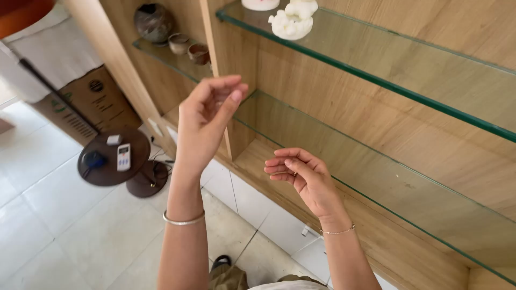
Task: Picking up decorative candles from a shelf, placing them on a table, packing items into a plastic bag, and retrieving gloves from a storage drawer.
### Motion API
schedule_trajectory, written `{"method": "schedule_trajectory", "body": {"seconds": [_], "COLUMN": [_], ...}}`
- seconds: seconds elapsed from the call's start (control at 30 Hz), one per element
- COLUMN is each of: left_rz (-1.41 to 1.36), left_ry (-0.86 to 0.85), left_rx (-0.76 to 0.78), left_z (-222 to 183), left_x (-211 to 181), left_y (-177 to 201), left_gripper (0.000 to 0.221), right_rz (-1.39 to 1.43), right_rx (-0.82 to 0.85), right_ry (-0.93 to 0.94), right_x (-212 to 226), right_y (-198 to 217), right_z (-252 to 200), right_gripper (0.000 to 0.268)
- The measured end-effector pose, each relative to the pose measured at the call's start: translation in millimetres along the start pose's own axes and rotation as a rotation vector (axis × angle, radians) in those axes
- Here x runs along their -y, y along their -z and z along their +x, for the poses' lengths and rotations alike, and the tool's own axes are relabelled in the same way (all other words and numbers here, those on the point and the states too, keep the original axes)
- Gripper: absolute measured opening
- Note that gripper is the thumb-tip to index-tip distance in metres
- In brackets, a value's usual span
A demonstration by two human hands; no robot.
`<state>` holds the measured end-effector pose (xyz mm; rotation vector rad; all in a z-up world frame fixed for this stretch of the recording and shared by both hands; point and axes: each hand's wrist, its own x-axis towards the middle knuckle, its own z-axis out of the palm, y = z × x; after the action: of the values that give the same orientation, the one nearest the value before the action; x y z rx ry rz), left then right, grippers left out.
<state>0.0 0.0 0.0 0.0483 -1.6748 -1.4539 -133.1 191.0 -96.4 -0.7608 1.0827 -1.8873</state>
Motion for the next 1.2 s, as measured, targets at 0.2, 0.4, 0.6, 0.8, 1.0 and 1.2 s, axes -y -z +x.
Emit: {"method": "schedule_trajectory", "body": {"seconds": [0.2, 0.4, 0.6, 0.8, 1.0, 1.2], "left_rz": [0.050, 0.052, 0.111, -0.040, -0.076, -0.193], "left_ry": [-0.232, -0.267, -0.469, -0.122, -0.149, -0.171], "left_rx": [0.156, 0.367, 0.587, 0.672, 0.721, 0.785], "left_z": [104, 182, 211, 228, 228, 222], "left_x": [21, 38, 61, 64, 63, 55], "left_y": [15, 3, -33, -50, -48, -40], "left_gripper": [0.024, 0.035, 0.067, 0.056, 0.035, 0.030], "right_rz": [0.055, 0.159, 0.138, 0.115, 0.169, 0.244], "right_rx": [-0.119, -0.233, -0.359, -0.474, -0.573, -0.640], "right_ry": [0.056, 0.191, 0.309, 0.367, 0.435, 0.499], "right_x": [2, 10, 16, 18, 16, 15], "right_y": [-20, -44, -64, -71, -80, -94], "right_z": [44, 81, 94, 106, 117, 112], "right_gripper": [0.026, 0.028, 0.028, 0.029, 0.034, 0.040]}}
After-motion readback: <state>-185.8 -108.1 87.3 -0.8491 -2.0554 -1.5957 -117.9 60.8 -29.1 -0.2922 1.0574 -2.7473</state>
